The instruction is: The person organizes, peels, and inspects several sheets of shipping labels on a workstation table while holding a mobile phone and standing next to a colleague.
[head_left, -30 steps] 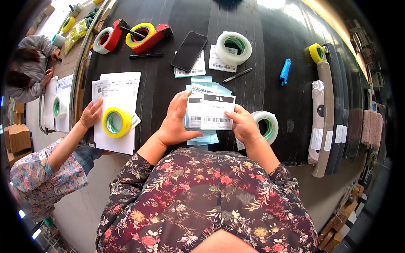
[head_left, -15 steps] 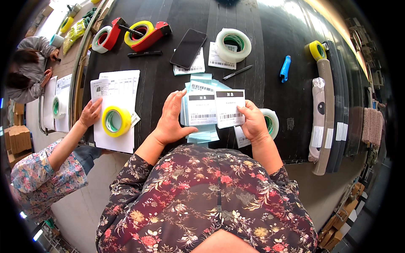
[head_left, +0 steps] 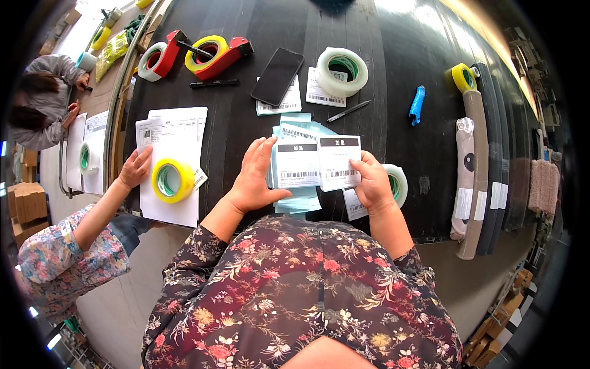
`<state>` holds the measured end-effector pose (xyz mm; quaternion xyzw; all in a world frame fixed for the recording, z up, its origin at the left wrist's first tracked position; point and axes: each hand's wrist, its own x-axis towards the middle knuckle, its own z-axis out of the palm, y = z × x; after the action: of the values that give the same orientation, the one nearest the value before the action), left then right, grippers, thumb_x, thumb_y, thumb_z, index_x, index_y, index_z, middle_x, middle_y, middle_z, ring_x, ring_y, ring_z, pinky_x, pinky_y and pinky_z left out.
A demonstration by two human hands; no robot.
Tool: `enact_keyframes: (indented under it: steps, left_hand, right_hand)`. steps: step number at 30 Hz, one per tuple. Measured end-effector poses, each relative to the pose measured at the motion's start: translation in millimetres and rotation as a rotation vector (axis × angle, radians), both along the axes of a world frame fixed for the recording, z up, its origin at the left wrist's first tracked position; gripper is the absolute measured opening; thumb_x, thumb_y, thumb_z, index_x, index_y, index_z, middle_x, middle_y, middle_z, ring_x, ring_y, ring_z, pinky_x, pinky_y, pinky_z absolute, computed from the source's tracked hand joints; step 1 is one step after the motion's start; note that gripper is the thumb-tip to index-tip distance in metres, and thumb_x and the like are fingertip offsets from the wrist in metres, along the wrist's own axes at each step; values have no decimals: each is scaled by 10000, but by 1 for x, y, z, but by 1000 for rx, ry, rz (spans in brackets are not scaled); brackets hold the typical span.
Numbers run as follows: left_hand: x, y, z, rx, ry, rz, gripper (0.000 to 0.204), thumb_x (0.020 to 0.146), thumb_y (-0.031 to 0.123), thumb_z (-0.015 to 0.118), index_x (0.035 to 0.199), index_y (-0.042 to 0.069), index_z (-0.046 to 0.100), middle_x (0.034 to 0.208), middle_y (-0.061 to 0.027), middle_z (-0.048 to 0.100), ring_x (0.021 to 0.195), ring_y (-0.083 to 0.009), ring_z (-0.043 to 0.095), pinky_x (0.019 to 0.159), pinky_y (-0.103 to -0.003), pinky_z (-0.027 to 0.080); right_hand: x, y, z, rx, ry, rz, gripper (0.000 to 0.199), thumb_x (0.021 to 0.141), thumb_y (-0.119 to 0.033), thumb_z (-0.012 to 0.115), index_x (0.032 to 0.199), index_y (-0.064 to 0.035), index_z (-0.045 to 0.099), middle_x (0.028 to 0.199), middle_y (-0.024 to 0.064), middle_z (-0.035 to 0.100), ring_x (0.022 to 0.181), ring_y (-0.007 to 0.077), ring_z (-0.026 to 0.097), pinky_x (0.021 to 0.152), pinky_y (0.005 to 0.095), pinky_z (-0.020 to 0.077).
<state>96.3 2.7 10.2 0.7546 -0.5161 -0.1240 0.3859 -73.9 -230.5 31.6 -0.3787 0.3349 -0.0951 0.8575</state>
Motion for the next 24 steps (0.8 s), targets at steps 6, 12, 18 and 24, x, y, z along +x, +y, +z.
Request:
enact_keyframes:
  steps: [6,12,18,24]
  left_hand:
    - [23,-9,10,16,-22,82,1088,638,306,849,1480,2,232,1468,-195,350,1376,-389,279,1150,-436,236]
    - [31,-20,20,68,-8,65,1033,640,269,848,1461,8,278,1445,-186,388,1367,-377,302,1141,-432,260]
    - [23,-18,10,102,14,-21,1106,587,296,873,1471,20,268,1449,-185,384,1381,-386,282,1141,-439,251]
    - [17,-15,12,232,28,-100,1214,527,306,894,1498,42,215,1466,-181,358,1392,-395,249,1149,-455,217]
  right_hand:
    - [1,0,1,22,-2,-13,126,943,-65,542,1047,6,554,1027,102,650,935,171,633,860,326,515]
    - [0,0,-2,4,30,-24,158,938,-74,556,1071,10,535,1039,107,640,940,171,622,862,326,508]
    - [3,3,1,-22,45,-27,176,936,-88,563,1077,14,538,1044,109,639,946,171,621,870,325,504]
    - [4,5,3,-24,50,-60,144,953,-68,519,1073,7,548,1038,106,644,948,172,631,872,326,519]
